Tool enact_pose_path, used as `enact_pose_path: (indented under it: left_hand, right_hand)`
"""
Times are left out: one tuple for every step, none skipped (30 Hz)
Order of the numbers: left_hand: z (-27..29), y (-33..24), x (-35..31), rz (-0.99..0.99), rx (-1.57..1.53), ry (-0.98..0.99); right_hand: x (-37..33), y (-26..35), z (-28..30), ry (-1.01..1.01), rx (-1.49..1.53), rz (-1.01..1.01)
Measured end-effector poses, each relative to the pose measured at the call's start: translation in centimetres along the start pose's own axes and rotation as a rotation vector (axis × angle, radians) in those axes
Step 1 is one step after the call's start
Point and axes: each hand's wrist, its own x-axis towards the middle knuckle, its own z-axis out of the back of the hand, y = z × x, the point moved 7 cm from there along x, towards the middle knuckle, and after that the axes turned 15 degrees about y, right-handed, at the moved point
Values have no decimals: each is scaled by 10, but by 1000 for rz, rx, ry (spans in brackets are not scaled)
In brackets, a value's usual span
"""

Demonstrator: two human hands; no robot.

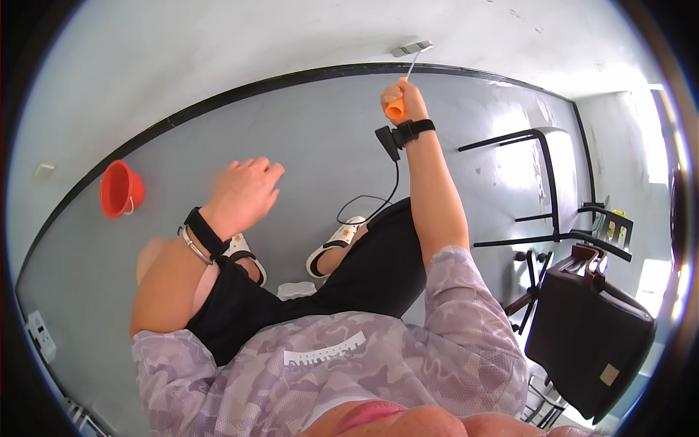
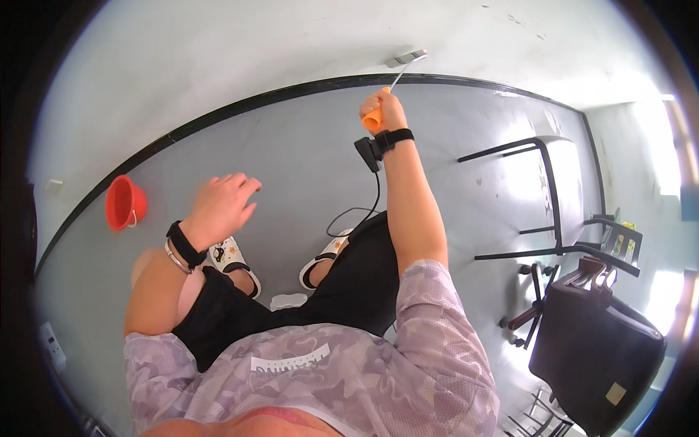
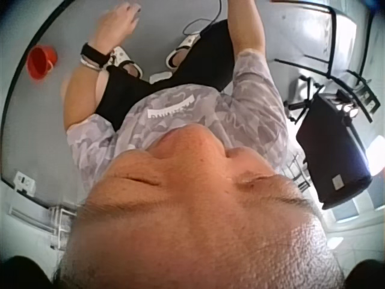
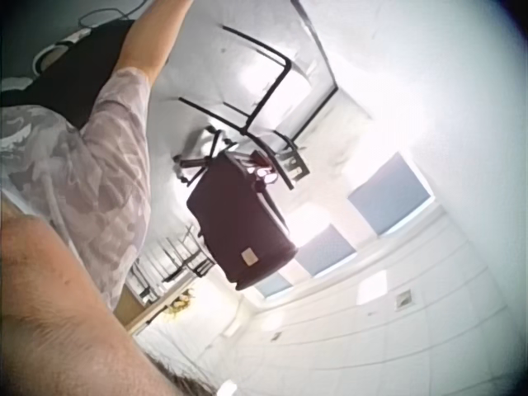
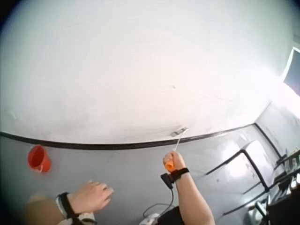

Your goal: Use a paint roller to apply paint to a wall or ceiling area while seated.

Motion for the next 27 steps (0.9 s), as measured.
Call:
enact_pose_path:
  left_hand:
    - [-1, -4, -3, -14, -1, 19]
    - [0, -4, -6, -7, -5, 16]
    - [-1, -4, -11, 3, -6, 43]
    - [-4, -4, -13, 1, -11, 69]
    - [-5, -2, -17, 9, -17, 71]
    - [-6, 1, -18, 17, -12, 81]
    - [-6, 2, -19, 23, -5, 89]
    - [-7, 4, -19, 25, -11, 86]
    - [-8, 6, -19, 31, -14, 86]
    - [-10, 8, -19, 37, -17, 87]
    - [-11, 9, -18, 33, -25, 84]
    - [-14, 10, -18, 33, -1, 106]
    - [-16, 13, -20, 41, 24, 127]
    - [-19, 16, -22, 50, 14, 126]
    - [-22, 17, -22, 43, 12, 143]
    - [-25, 17, -24, 38, 11, 160]
    - [-26, 18, -26, 45, 0, 155]
    - [-27, 16, -26, 27, 30, 171]
    - [-29, 14, -27, 13, 57, 190]
    - [-27, 12, -29, 18, 48, 183]
    - [-25, 8, -33, -13, 43, 150]
    - [-23, 4, -36, -44, 40, 116]
    - [-21, 3, -38, -39, 36, 110]
    - [-18, -1, -40, -59, 12, 111]
    - [-18, -2, -42, -77, -12, 115]
    - [-20, -1, -44, -74, -13, 114]
    - [-23, 1, -45, -76, -16, 124]
  right_hand:
    - [6, -9, 0, 3, -2, -11]
    - [16, -18, 2, -5, -201, 10]
    - [25, -38, -6, -6, -392, 25]
    - [25, -66, -11, -85, -472, -25]
    - [23, -100, -23, -161, -551, -77]
    - [15, -132, -38, -176, -597, -71]
    - [3, -157, -54, -192, -645, -61]
    - [-6, -182, -70, -188, -580, -119]
    - [-13, -197, -78, -188, -515, -174]
    - [-17, -196, -77, -193, -522, -175]
    - [-19, -198, -78, -140, -472, -196]
    - [-21, -200, -79, -89, -419, -220]
    - [-24, -190, -81, -56, -395, -203]
    - [-26, -172, -83, -22, -369, -189]
    - [-27, -150, -79, 16, -305, -154]
    - [-22, -125, -61, 64, -245, -147]
    - [-20, -101, -48, 21, -117, -69]
    - [-15, -78, -34, 61, 2, -90]
    - [-13, -61, -26, 19, 94, -78]
    - [-10, -47, -20, 30, 207, -102]
    - [-4, -44, -17, 31, 202, -111]
    - [2, -39, -14, 19, 201, -84]
    - [9, -36, -10, 7, 200, -56]
    - [18, -41, -5, 30, 80, -55]
    - [20, -57, -15, 27, -137, -32]
    - [22, -76, -25, 23, -353, -7]
    - [18, -108, -39, -45, -412, -64]
